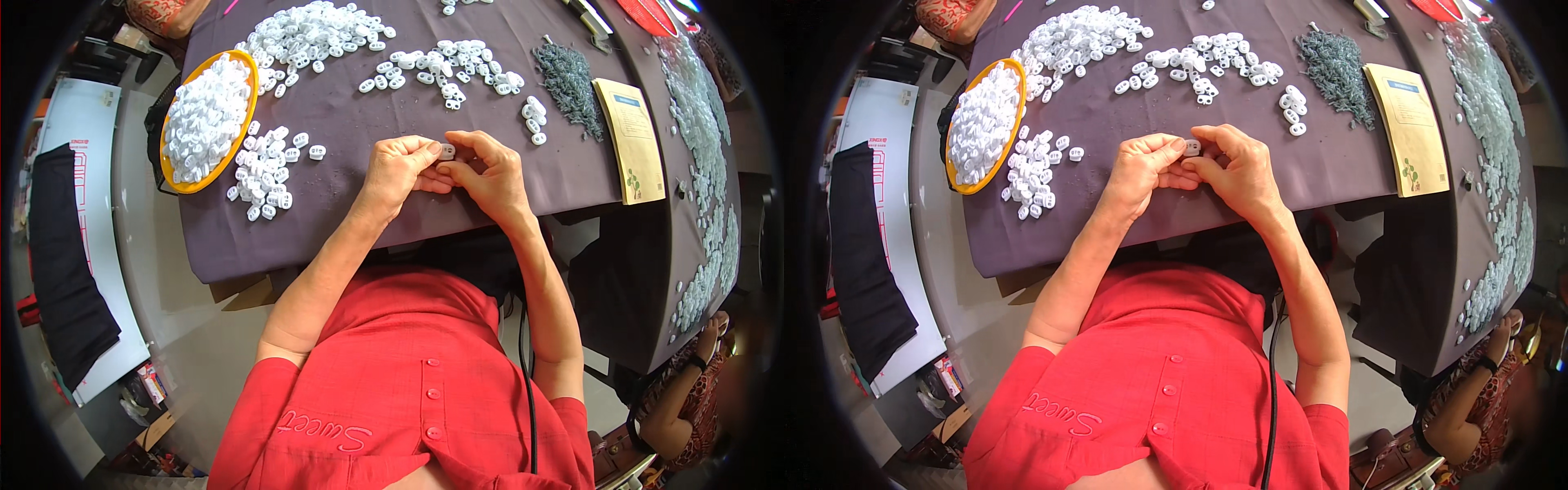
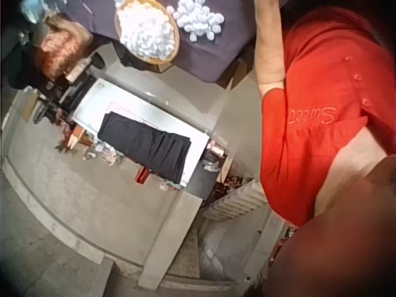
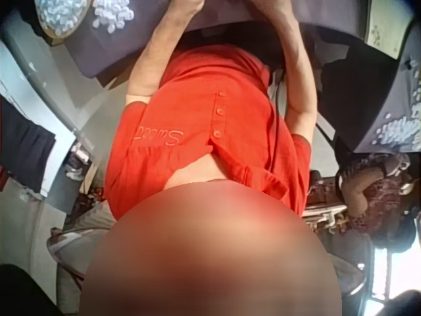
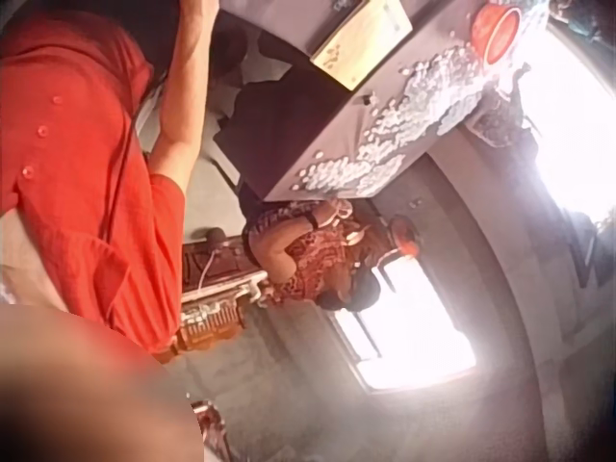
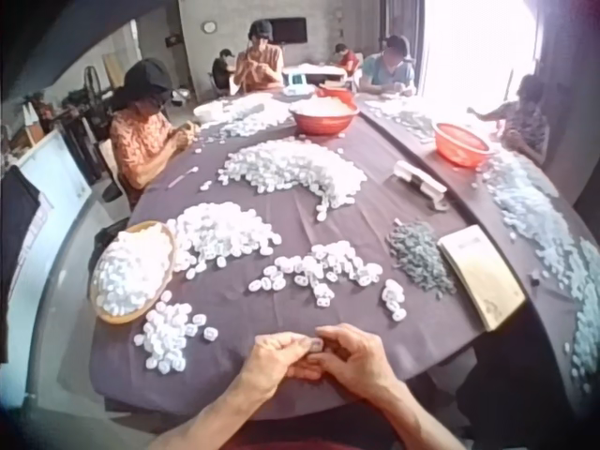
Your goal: The person assembles plastic cord locks by fitting the components together by hand.
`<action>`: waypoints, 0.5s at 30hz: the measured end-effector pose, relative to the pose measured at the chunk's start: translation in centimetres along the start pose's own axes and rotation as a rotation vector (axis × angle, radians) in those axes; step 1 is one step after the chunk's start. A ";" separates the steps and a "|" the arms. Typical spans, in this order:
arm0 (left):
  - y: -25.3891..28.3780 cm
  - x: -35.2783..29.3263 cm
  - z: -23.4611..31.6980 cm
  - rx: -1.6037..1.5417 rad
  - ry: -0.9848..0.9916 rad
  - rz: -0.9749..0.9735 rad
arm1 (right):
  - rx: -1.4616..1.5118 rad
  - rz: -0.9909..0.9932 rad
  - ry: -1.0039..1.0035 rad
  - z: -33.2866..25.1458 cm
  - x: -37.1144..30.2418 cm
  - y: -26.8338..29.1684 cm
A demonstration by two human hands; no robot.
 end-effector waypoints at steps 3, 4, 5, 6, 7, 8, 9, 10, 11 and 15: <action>0.2 0.1 0.0 -0.001 0.008 0.007 | 0.029 -0.034 -0.054 -0.1 0.2 -0.1; 0.1 0.1 0.1 0.002 0.005 0.007 | 0.033 -0.037 -0.051 -0.2 0.3 0.0; 0.1 0.1 0.1 0.006 0.006 0.009 | 0.037 -0.041 -0.048 -0.3 0.3 0.0; -0.1 0.1 0.1 0.012 0.006 0.009 | 0.035 -0.038 -0.046 -0.3 0.2 0.1; -0.2 0.2 0.1 0.015 0.003 0.004 | 0.002 -0.039 -0.031 -0.4 0.2 0.3; -0.3 0.3 0.2 0.020 -0.009 -0.008 | -0.033 -0.033 -0.017 -0.5 0.1 0.5; -0.5 0.5 0.1 0.026 -0.021 -0.025 | -0.040 -0.018 -0.015 -0.2 0.0 0.6; -0.7 0.5 0.0 0.034 -0.023 -0.044 | -0.004 -0.019 0.034 0.4 -0.2 0.4; -0.6 0.3 -0.1 0.062 -0.020 -0.006 | 0.026 -0.013 0.084 0.6 0.0 0.4; 0.0 -0.8 0.5 0.136 -0.023 0.128 | -0.072 -0.070 0.084 -0.8 -0.5 1.3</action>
Point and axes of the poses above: each hand's wrist, its own x-axis towards the middle knuckle, its own y-axis out of the back of the hand, z = x × y, the point moved 2 cm from there along x, towards the middle knuckle, and after that the axes turned 12 degrees about -z, right-handed, at the moved point
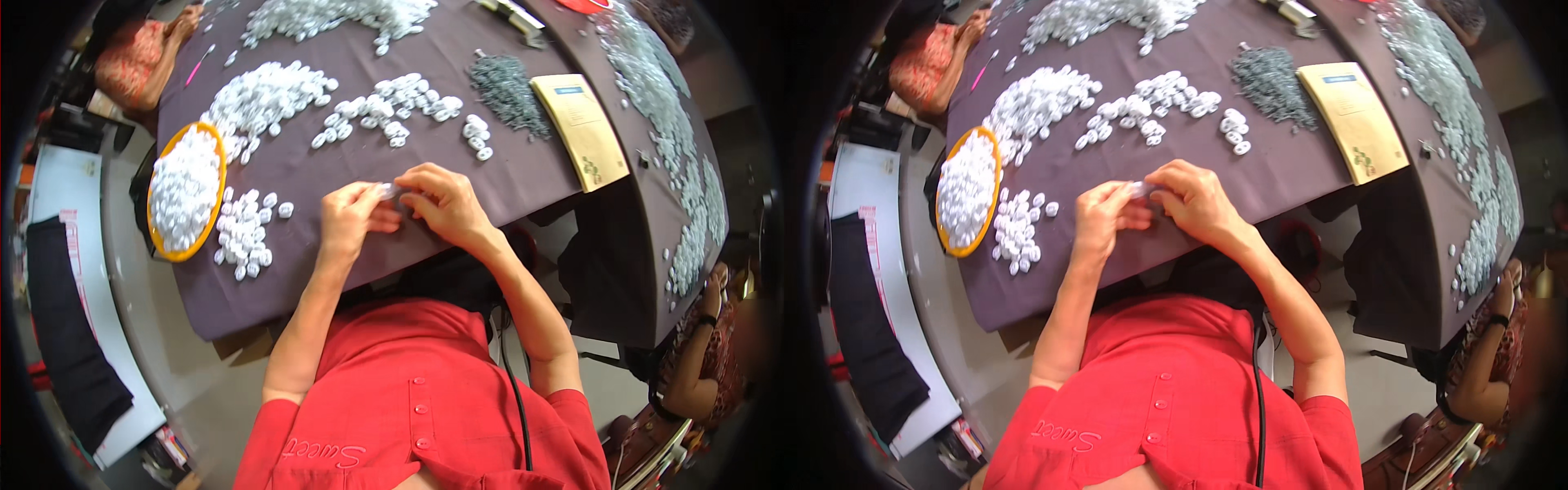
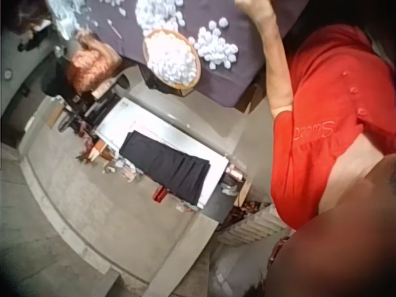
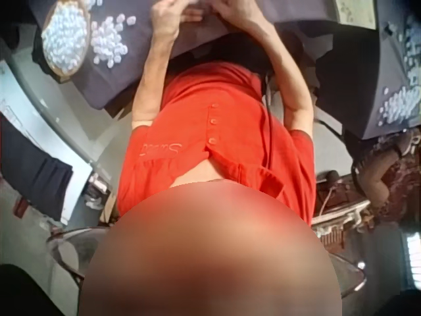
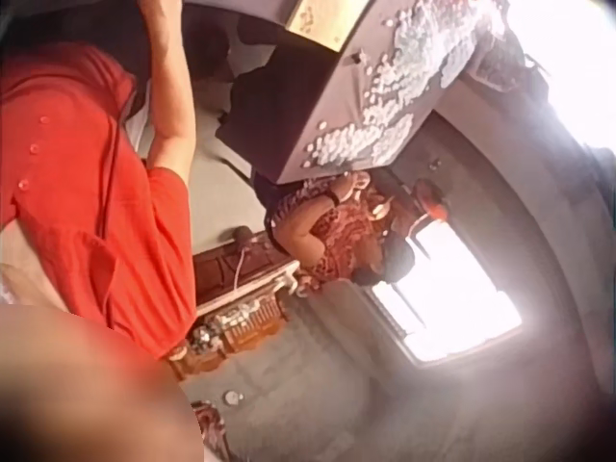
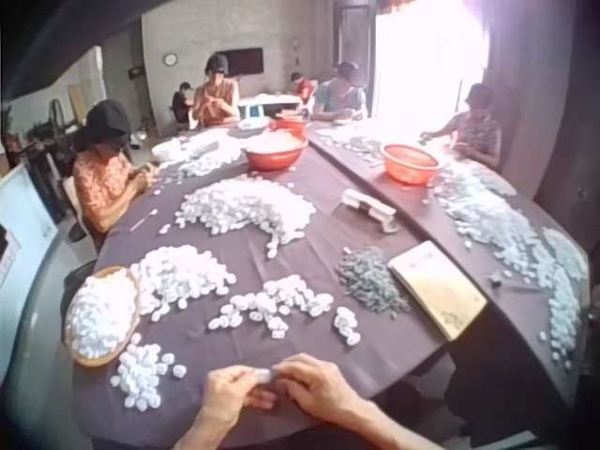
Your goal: The person assembles plastic cord locks by fitting the components together by hand.
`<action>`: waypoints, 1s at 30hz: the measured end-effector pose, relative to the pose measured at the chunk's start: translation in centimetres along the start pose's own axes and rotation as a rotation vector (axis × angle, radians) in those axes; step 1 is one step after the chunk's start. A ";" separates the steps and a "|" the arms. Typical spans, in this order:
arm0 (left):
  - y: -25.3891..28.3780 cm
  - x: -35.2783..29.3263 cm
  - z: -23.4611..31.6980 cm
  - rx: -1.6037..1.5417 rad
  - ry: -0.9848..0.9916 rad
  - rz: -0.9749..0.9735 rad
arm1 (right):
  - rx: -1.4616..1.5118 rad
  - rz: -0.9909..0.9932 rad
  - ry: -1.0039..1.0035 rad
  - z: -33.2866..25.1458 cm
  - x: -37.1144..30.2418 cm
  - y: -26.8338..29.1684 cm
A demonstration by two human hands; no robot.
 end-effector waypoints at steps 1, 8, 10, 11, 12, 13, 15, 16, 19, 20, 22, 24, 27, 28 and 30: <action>0.7 -0.1 0.1 0.076 -0.011 0.030 | -0.018 0.021 -0.004 -0.4 -0.5 0.9; 7.8 -1.7 2.0 0.215 0.055 0.133 | -0.420 0.415 -0.191 2.4 -3.8 9.0; 8.7 -1.9 2.2 0.206 0.078 0.122 | -0.589 0.514 -0.201 4.3 -4.3 10.6; 8.7 -2.2 2.2 0.199 0.083 0.149 | -0.645 0.530 -0.236 4.8 -4.1 10.9; 8.6 -2.2 2.4 0.183 0.097 0.154 | -0.715 0.496 -0.282 5.4 -3.9 11.1; 8.7 -2.2 2.4 0.167 0.111 0.166 | -0.780 0.457 -0.322 6.1 -3.8 11.5; 9.1 -1.9 2.2 0.062 0.101 0.096 | -0.908 0.398 -0.333 6.0 -3.5 12.2; 8.9 -1.6 2.3 0.023 0.107 0.072 | -0.908 0.410 -0.362 6.5 -3.8 12.8; 8.6 -1.7 2.5 -0.074 0.121 0.039 | -0.825 0.410 -0.414 6.5 -3.6 13.2; 8.8 -1.7 2.3 -0.099 0.121 0.036 | -0.835 0.406 -0.414 6.7 -3.5 13.0; 9.1 -2.2 2.4 -0.128 0.120 0.035 | -0.827 0.402 -0.424 6.9 -3.3 12.6; 9.2 -2.2 2.3 -0.134 0.118 0.038 | -0.813 0.391 -0.415 6.8 -3.3 12.3; 9.4 -2.4 2.2 -0.145 0.109 0.035 | -0.815 0.375 -0.423 6.7 -3.0 11.9; 9.4 -2.4 2.2 -0.149 0.103 0.030 | -0.857 0.375 -0.436 6.6 -3.0 11.8; 9.4 -2.4 2.2 -0.152 0.099 0.021 | -0.900 0.374 -0.447 6.8 -3.1 11.5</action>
Point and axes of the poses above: each hand's wrist, its own x-axis towards the middle knuckle, its own y-axis out of the back of the hand, z = x × y, the point moved 2 cm from there along x, towards the middle knuckle, and after that the axes turned 12 degrees about -z, right-handed, at the moved point
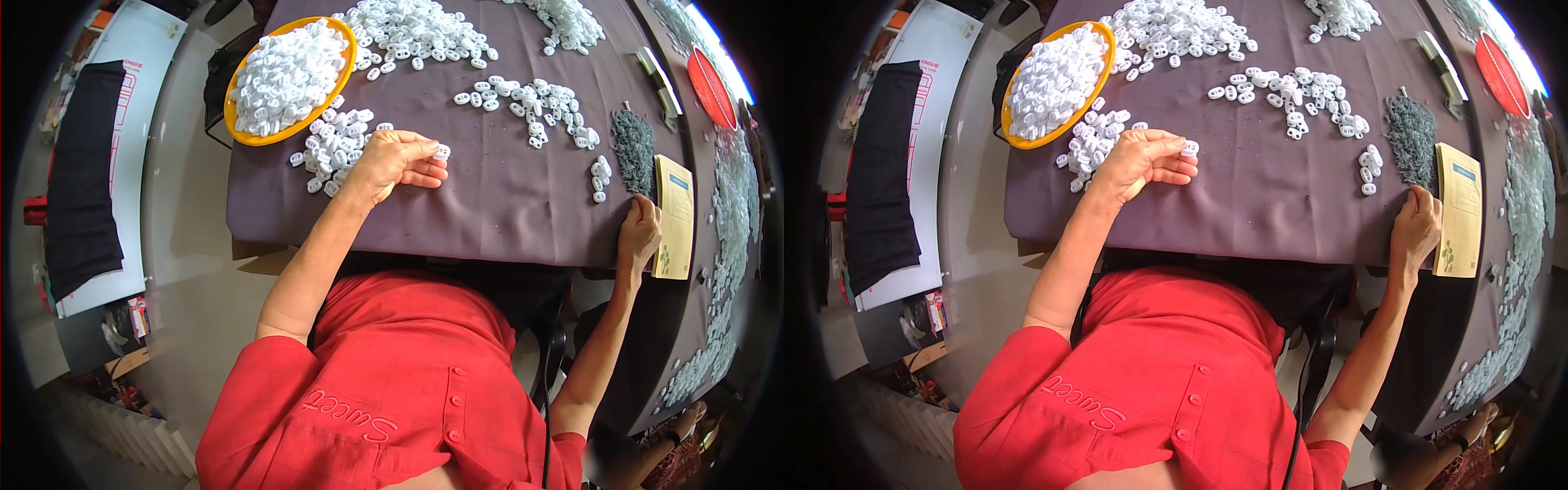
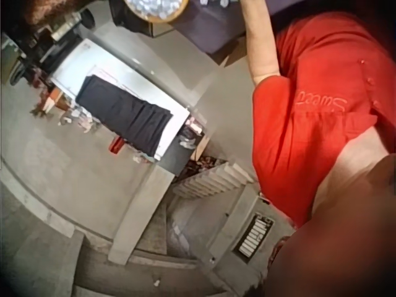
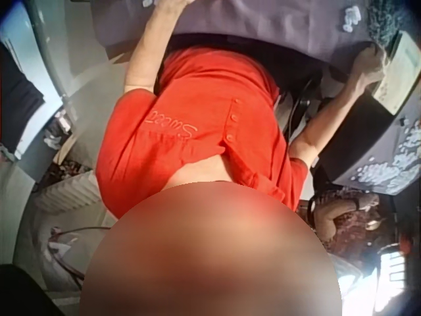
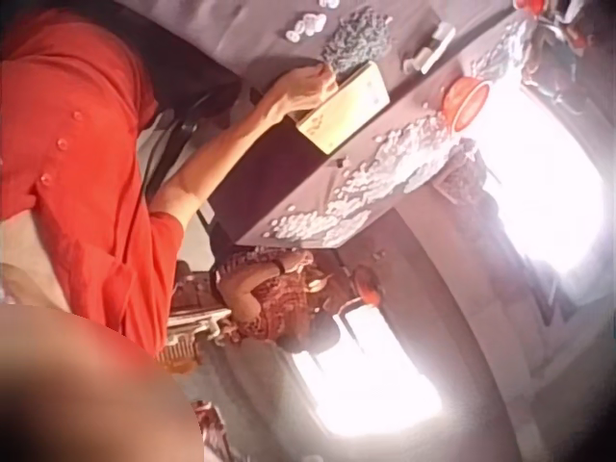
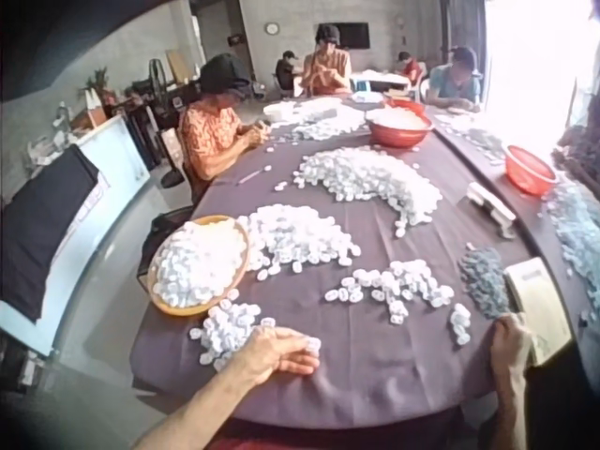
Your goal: The person assembles plastic cord locks by fitting the components together by hand.
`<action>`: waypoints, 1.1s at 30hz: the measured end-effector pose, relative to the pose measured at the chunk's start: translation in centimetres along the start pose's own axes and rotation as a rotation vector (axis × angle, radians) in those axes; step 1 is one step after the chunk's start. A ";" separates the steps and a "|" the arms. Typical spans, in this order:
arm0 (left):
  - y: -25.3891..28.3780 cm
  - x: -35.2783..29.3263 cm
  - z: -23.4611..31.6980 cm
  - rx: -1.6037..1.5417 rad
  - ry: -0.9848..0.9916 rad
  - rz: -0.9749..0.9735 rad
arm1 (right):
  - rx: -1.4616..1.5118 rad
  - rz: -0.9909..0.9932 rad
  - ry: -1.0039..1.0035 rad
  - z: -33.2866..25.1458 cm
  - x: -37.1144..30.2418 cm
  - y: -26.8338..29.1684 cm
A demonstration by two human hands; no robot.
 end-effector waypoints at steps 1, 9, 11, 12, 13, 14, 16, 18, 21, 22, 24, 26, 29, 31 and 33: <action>0.0 0.0 0.0 -0.002 -0.001 0.001 | -0.008 0.061 0.033 0.0 -0.1 -0.1; -0.2 -0.6 0.1 0.241 -0.009 0.137 | -0.049 0.110 0.064 -0.5 -0.6 -0.4; 0.2 -1.0 0.1 0.399 -0.036 0.224 | -0.036 0.127 0.077 -0.5 -0.6 -0.5; 0.5 -1.3 0.2 0.553 -0.063 0.307 | -0.035 0.128 0.078 -0.5 -0.6 -0.4; 0.7 -1.6 0.3 0.553 -0.063 0.308 | -0.052 0.128 0.069 -0.5 -0.5 -0.1; 0.9 -2.1 0.7 0.620 -0.046 0.341 | -0.057 0.125 0.059 -0.4 -0.5 -0.2; 0.9 -3.1 1.6 0.653 -0.026 0.407 | -0.066 0.108 0.038 0.0 -0.5 -0.2; 2.0 -3.8 2.0 0.665 -0.063 0.461 | -0.053 0.107 0.029 0.1 -0.5 -0.3; 3.2 -4.6 2.6 0.697 -0.114 0.513 | -0.044 0.101 0.020 0.3 -0.4 -0.5; 3.4 -4.9 2.7 0.703 -0.139 0.534 | -0.036 0.098 0.033 0.4 -0.3 -0.5; 3.5 -5.0 2.6 0.718 -0.149 0.540 | -0.023 0.089 0.064 0.3 -0.3 -0.5; 3.4 -5.1 2.4 0.730 -0.162 0.548 | -0.064 0.085 0.072 0.3 -0.2 -0.6; 3.2 -5.2 1.5 0.693 -0.163 0.536 | -0.112 0.075 0.074 0.4 -0.3 -0.7; 2.7 -5.5 1.0 0.901 -0.201 0.582 | -0.115 0.067 0.073 0.4 -0.3 -0.9; 1.5 -5.6 0.1 0.874 -0.201 0.541 | -0.136 0.071 0.071 0.5 -0.4 -0.9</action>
Point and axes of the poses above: each hand's wrist, its own x-axis towards the middle knuckle, its own y-axis out of the back of the hand, z = x × y, the point moved 2 cm from there along x, towards the middle knuckle, and after that the axes turned 12 degrees about -z, right-handed, at the moved point
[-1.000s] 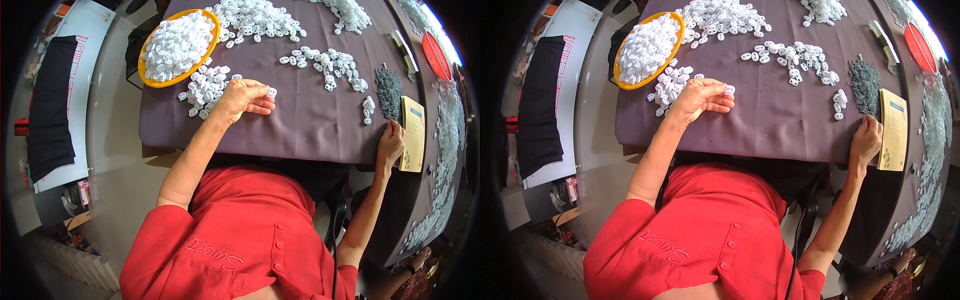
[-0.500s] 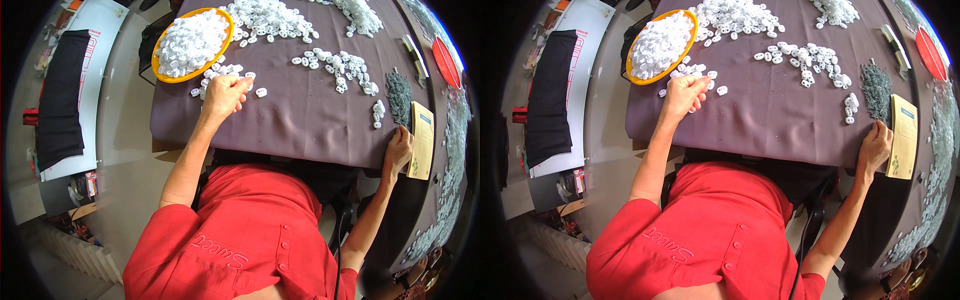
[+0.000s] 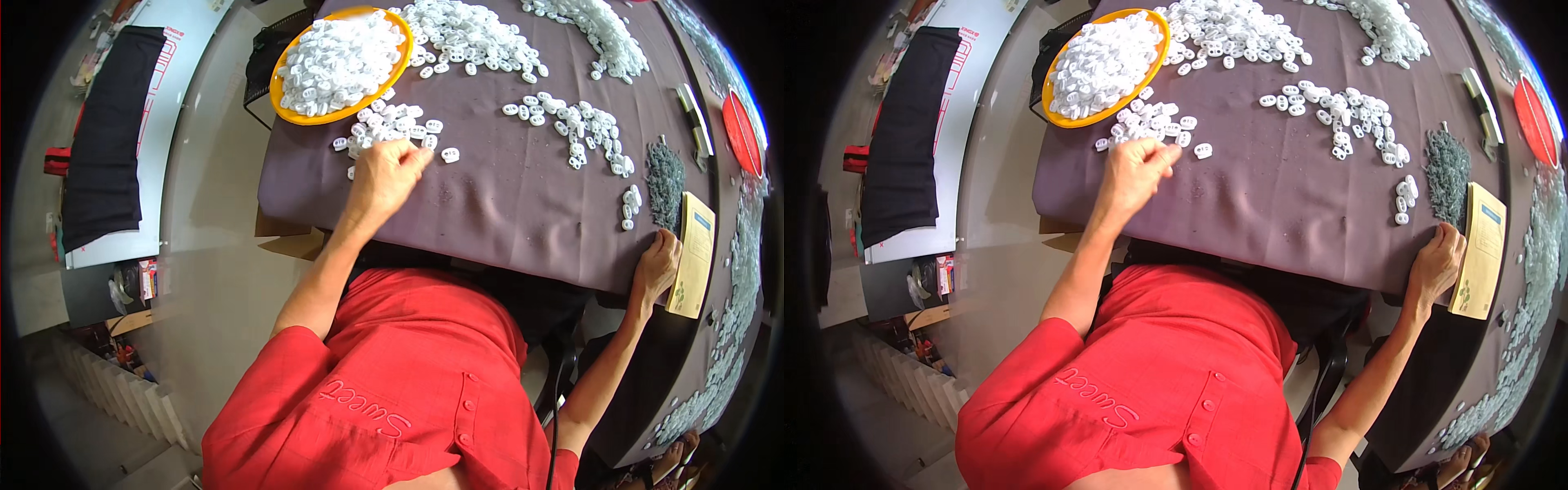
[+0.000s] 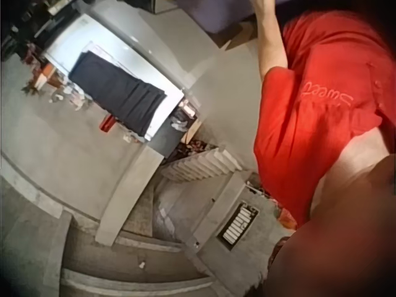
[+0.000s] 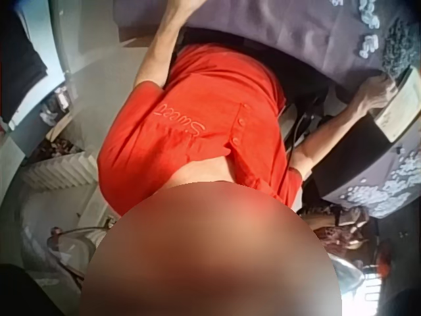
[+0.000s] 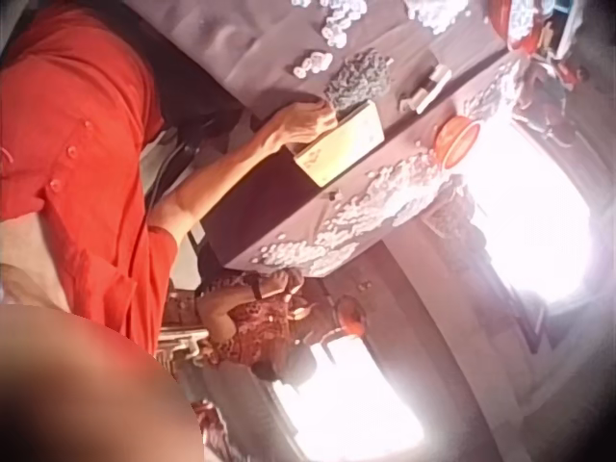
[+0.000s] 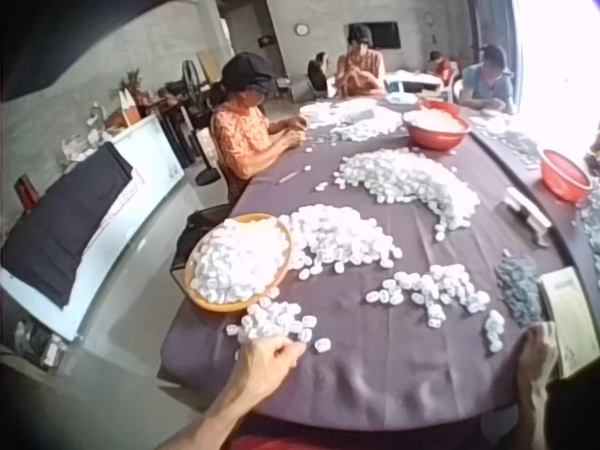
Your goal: The person assembles plastic cord locks by fitting the components together by hand.
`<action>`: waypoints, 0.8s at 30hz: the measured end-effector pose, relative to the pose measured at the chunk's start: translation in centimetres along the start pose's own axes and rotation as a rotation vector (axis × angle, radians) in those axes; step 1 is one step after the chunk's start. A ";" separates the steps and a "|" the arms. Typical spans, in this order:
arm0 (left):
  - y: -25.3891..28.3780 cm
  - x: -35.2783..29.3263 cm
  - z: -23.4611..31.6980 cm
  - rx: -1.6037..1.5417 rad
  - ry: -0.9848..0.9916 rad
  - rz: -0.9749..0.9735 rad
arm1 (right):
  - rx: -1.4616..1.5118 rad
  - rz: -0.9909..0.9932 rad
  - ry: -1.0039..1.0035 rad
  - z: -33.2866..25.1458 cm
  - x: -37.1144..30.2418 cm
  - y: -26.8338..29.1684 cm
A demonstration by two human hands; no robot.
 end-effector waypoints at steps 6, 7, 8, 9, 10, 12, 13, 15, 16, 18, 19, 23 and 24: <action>-4.3 -2.1 1.8 0.246 -0.420 0.107 | 0.053 -0.003 0.033 -0.1 0.1 0.1; -4.6 -1.9 2.3 0.311 -0.496 0.174 | 0.055 0.002 0.040 0.1 0.0 -0.1; -4.7 -1.6 2.9 0.379 -0.574 0.242 | 0.057 0.009 0.046 0.2 0.0 -0.2; -4.7 -1.3 3.2 0.475 -0.545 0.173 | 0.053 0.002 0.032 0.0 -0.1 -0.1; -4.7 -0.7 3.2 0.478 -0.545 0.186 | 0.058 0.009 0.040 -0.2 -0.2 -0.2; -4.7 0.9 3.0 0.700 -0.647 0.347 | 0.031 -0.005 -0.010 -0.2 -0.2 -0.3; -4.7 1.8 2.0 0.700 -0.610 0.305 | 0.042 -0.013 -0.014 -0.5 -0.2 0.0; -4.1 2.5 1.2 0.721 -0.590 0.313 | 0.051 0.011 -0.009 -0.6 -0.2 0.0; -3.7 2.6 0.7 0.740 -0.566 0.314 | 0.057 0.027 -0.004 -0.8 -0.2 0.0; -2.9 2.5 0.1 0.760 -0.565 0.306 | 0.091 0.030 -0.034 -0.9 -0.3 0.1; -2.7 2.3 -0.1 0.740 -0.562 0.298 | 0.121 0.029 -0.060 -1.0 -0.4 0.1; -3.0 2.3 0.1 0.702 -0.601 0.304 | 0.107 0.001 -0.096 -0.6 -0.4 0.5; -3.3 2.4 0.4 0.705 -0.603 0.294 | 0.109 0.023 -0.042 -0.3 -0.5 0.6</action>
Point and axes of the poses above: each hand's wrist, its own x-axis towards the middle knuckle, its own y-axis out of the back of the hand, z = x × y, the point moved 2 cm from there along x, towards the middle knuckle, and after that the axes turned 12 degrees about -z, right-handed, at the moved point
